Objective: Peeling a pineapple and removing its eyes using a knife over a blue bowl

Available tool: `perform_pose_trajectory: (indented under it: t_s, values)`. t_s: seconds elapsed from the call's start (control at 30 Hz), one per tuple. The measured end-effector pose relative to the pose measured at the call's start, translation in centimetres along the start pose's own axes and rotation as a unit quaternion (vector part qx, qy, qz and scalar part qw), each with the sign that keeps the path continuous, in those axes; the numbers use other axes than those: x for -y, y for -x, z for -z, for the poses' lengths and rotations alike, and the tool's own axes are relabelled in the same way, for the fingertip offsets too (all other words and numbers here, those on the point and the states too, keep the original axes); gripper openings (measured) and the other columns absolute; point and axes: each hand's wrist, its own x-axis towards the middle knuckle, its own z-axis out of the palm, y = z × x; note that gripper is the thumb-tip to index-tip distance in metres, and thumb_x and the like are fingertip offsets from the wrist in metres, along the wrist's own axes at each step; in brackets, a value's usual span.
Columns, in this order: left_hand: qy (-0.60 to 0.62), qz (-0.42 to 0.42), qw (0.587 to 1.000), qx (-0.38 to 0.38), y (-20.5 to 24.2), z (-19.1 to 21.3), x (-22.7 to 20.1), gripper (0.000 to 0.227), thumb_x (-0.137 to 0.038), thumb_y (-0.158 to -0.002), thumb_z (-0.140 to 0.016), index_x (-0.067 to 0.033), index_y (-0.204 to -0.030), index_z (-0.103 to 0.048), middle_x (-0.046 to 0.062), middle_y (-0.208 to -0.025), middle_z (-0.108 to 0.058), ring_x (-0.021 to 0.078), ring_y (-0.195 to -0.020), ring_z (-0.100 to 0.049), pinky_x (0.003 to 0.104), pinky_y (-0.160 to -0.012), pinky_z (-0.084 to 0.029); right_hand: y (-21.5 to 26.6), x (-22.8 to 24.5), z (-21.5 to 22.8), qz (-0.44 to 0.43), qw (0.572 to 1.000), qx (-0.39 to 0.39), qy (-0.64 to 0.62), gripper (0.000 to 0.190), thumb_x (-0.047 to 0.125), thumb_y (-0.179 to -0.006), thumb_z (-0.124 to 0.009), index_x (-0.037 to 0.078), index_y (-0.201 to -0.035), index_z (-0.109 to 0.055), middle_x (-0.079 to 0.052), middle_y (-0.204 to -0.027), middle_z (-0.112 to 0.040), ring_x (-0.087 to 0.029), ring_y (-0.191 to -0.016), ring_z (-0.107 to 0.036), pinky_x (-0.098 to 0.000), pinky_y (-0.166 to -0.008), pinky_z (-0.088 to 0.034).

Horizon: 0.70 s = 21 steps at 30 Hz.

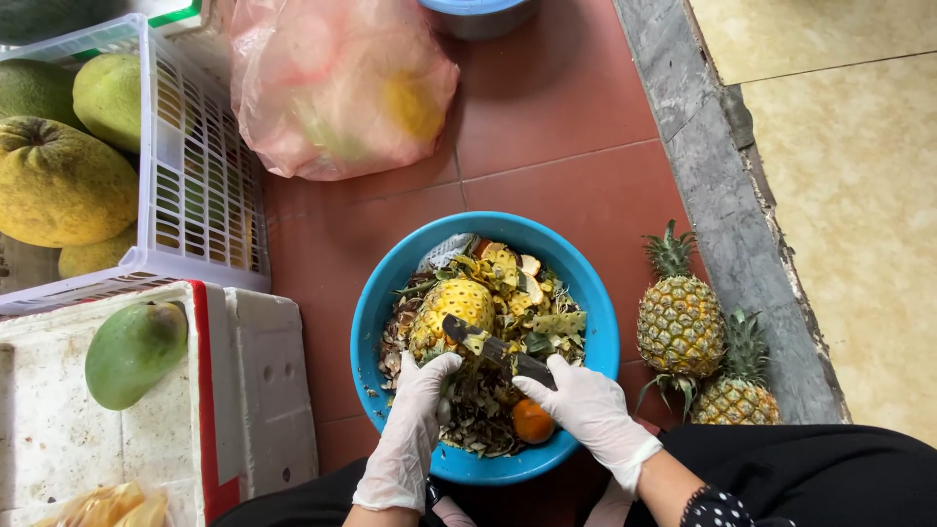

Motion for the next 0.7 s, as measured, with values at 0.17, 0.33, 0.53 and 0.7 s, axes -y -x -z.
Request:
perform_pose_trajectory:
  t_s: [0.17, 0.33, 0.53, 0.7]
  values:
    - [-0.020, -0.009, 1.000, -0.004, 1.4, -0.5, -0.2, 0.112, -0.022, -0.077, -0.073, -0.0281, -0.169, -0.009, 0.015, -0.117, -0.065, 0.0115, -0.050, -0.042, 0.022, -0.035, -0.030, -1.5, 3.3, 4.7, 0.004, 0.999, 0.017, -0.051, 0.068, 0.079, -0.094, -0.038, 0.016, -0.105, -0.060, -0.008, -0.106, -0.074, -0.032, -0.100, -0.070, -0.0485, -0.086, -0.051]
    - [0.001, 0.001, 1.000, -0.002, 1.1, 0.0, -0.1, 0.104, -0.020, -0.079, -0.072, -0.0331, -0.167, -0.019, 0.011, -0.098, -0.067, 0.0114, -0.045, -0.041, 0.022, -0.033, -0.026, -2.0, 3.1, 6.5, -0.025, 0.994, 0.050, -0.093, 0.065, 0.074, -0.097, -0.042, 0.012, -0.083, -0.055, -0.009, -0.091, -0.066, -0.029, -0.088, -0.064, -0.0429, -0.078, -0.042]
    - [-0.019, 0.023, 0.999, -0.013, 0.7, -0.2, -0.2, 0.116, -0.024, -0.074, -0.074, -0.0352, -0.170, -0.009, 0.011, -0.109, -0.067, 0.0113, -0.051, -0.045, 0.021, -0.036, -0.029, 0.7, 0.9, 3.1, -0.016, 0.999, 0.031, -0.025, 0.071, 0.086, -0.087, -0.037, 0.023, -0.111, -0.059, -0.010, -0.115, -0.076, -0.040, -0.112, -0.069, -0.0559, -0.091, -0.051]
    - [-0.008, -0.018, 1.000, 0.006, 1.0, -0.2, 0.3, 0.111, -0.022, -0.079, -0.071, -0.0295, -0.169, -0.008, 0.015, -0.091, -0.062, 0.0134, -0.046, -0.038, 0.026, -0.034, -0.026, -1.5, 5.1, 6.6, -0.006, 0.998, 0.030, -0.053, 0.066, 0.076, -0.093, -0.039, 0.017, -0.108, -0.064, -0.010, -0.113, -0.074, -0.033, -0.108, -0.071, -0.0471, -0.089, -0.049]
